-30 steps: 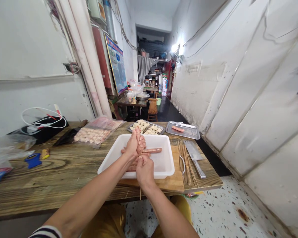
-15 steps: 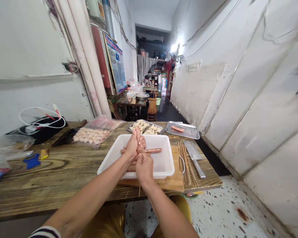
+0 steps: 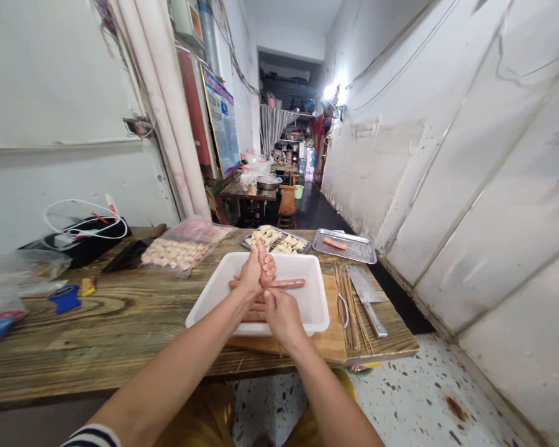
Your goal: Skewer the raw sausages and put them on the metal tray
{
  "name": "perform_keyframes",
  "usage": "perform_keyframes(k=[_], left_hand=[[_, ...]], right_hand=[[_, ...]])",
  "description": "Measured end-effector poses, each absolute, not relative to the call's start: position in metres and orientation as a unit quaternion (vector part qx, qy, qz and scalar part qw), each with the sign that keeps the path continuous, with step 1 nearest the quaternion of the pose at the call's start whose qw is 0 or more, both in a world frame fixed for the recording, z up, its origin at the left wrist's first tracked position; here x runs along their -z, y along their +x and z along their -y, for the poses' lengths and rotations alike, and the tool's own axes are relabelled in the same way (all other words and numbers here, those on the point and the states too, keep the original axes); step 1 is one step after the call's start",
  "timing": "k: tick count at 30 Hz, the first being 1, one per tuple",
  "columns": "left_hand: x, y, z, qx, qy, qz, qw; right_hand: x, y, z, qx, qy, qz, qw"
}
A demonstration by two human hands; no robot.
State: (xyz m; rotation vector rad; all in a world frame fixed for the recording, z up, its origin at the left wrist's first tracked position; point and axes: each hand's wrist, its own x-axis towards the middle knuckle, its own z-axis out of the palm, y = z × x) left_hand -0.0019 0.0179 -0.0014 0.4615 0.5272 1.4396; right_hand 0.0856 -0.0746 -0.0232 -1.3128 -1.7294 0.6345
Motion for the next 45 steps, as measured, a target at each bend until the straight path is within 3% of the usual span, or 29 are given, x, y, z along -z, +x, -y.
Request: perform_keyframes(k=[4, 11, 17, 30, 35, 41, 45], left_hand=[[0.001, -0.006, -0.020, -0.657, 0.199, -0.203, 0.698], [-0.002, -0.004, -0.018, -0.635, 0.203, -0.214, 0.714], [-0.007, -0.004, -0.012, -0.624, 0.198, -0.201, 0.729], [-0.010, -0.002, -0.009, -0.640, 0.170, -0.160, 0.732], [-0.009, -0.007, -0.014, -0.645, 0.146, -0.173, 0.730], [-0.012, -0.010, -0.014, -0.677, 0.164, -0.140, 0.704], [-0.015, -0.011, -0.011, -0.663, 0.150, -0.143, 0.719]], right_hand=[[0.025, 0.092, 0.097, -0.179, -0.549, 0.743, 0.337], [0.023, 0.089, 0.100, -0.190, -0.540, 0.741, 0.351], [0.020, 0.085, 0.095, -0.122, -0.581, 0.745, 0.304], [0.030, 0.070, 0.085, -0.157, -0.515, 0.703, 0.465], [0.020, 0.076, 0.075, -0.268, -0.502, 0.684, 0.455], [0.015, 0.079, 0.081, -0.542, -0.425, 0.579, 0.437], [0.016, 0.077, 0.087, -0.540, -0.418, 0.551, 0.480]])
